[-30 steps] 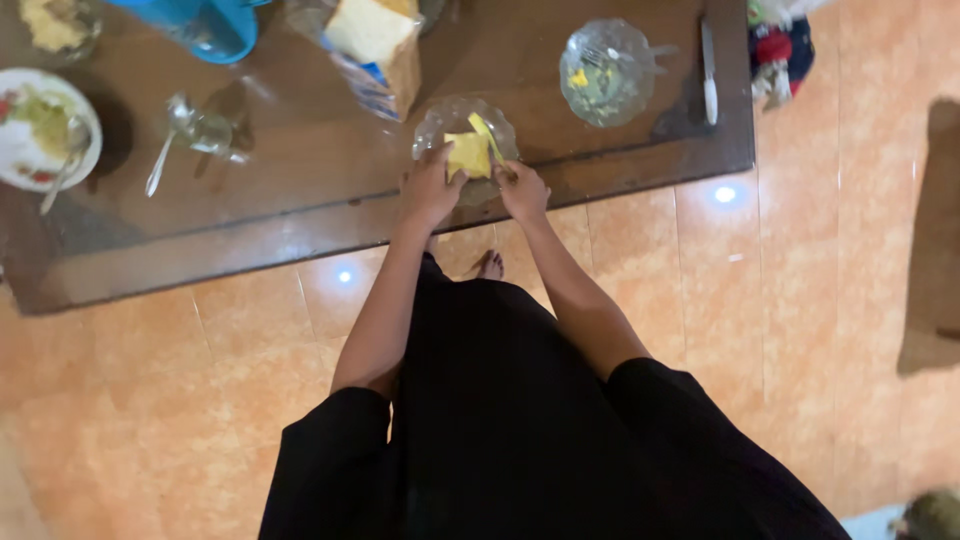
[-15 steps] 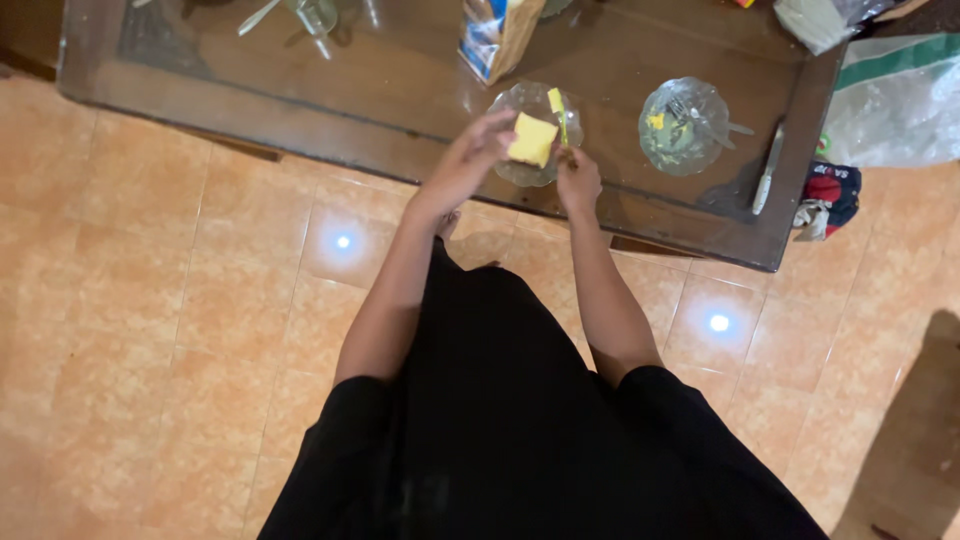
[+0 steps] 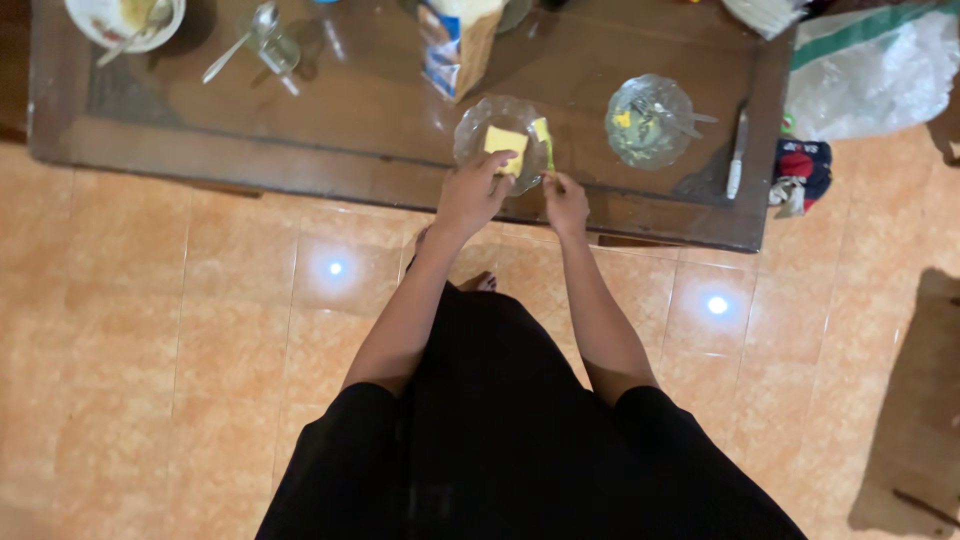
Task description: The person spreads a yellow butter-like spread onto slices of white bread using a small yellow spatula, then stacks the coated slices together on a glass plate to assemble sandwiches, repeating the spreading for additional slices.
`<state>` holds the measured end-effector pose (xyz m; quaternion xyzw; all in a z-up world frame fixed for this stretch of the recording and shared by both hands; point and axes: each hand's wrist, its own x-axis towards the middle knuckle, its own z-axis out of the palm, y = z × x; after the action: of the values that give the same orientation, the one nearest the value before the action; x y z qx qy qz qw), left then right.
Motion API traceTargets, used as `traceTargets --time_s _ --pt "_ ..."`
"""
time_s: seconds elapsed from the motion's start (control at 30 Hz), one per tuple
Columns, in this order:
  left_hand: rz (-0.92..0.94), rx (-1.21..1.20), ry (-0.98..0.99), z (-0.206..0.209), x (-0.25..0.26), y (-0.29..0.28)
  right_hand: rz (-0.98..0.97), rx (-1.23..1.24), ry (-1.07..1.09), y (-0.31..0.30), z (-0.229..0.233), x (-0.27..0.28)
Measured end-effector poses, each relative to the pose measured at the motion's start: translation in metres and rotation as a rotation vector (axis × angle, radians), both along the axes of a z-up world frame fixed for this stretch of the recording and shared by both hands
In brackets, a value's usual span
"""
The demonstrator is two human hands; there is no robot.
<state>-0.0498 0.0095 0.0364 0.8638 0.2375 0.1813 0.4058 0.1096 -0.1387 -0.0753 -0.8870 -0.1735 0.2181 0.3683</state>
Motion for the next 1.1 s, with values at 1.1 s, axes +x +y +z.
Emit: traceTargets --time_s 1.1 --pt "-0.017 0.097 0.839 -0.144 0.049 0.034 0.477 -0.266 -0.235 0.002 -0.007 0.046"
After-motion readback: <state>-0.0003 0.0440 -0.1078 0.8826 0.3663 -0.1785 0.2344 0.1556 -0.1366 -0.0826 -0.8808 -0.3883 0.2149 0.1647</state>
